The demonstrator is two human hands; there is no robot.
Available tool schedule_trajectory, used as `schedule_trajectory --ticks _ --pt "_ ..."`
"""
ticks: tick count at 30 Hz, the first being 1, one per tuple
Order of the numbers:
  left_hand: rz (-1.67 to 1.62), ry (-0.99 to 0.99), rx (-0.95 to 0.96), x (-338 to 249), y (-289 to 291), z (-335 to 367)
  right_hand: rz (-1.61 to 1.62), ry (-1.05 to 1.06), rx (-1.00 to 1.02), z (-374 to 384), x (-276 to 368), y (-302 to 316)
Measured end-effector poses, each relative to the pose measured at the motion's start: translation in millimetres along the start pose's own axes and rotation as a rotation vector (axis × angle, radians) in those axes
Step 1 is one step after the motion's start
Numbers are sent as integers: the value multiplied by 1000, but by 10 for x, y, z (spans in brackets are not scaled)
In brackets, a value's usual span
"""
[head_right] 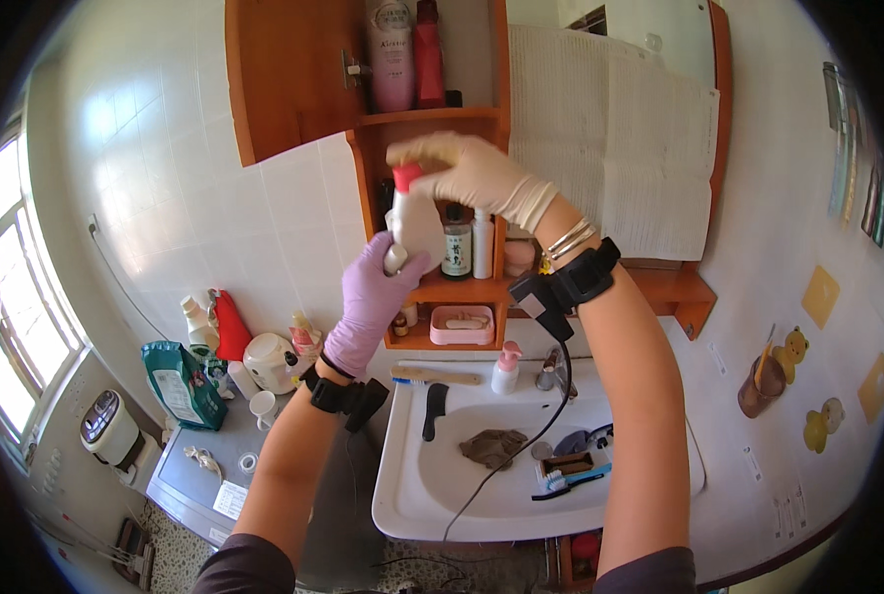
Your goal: The person organizes various toiletries and small containers in a bathroom. They pick up bottles and jars from the countertop, open and close lids, and place items into a wall-mounted cabinet and a drawer under the sink. The person also handles a mop handle near the end of the clip.
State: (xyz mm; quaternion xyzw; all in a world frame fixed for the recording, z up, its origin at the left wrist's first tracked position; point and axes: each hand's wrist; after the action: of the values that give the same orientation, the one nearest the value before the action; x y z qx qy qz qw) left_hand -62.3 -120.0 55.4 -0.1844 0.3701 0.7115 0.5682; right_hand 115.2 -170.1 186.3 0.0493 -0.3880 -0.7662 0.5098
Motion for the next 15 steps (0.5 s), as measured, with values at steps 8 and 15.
schedule_trajectory --ticks 8,15 --pt "241 -91 -325 -734 395 802 -1220 -447 241 -230 -763 -70" --pt "302 5 -321 -998 97 1723 -1877 -366 784 -304 -1259 -553"
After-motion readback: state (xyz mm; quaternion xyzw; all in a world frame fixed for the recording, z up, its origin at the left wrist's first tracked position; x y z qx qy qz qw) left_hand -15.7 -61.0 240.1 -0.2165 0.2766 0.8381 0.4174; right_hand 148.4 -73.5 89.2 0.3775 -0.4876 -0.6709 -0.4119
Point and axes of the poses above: each hand's wrist, its own z-axis towards the middle knuckle, its own y-axis out of the back of the hand, x = y × z, and after that the axes turned 6 degrees about y, right-handed
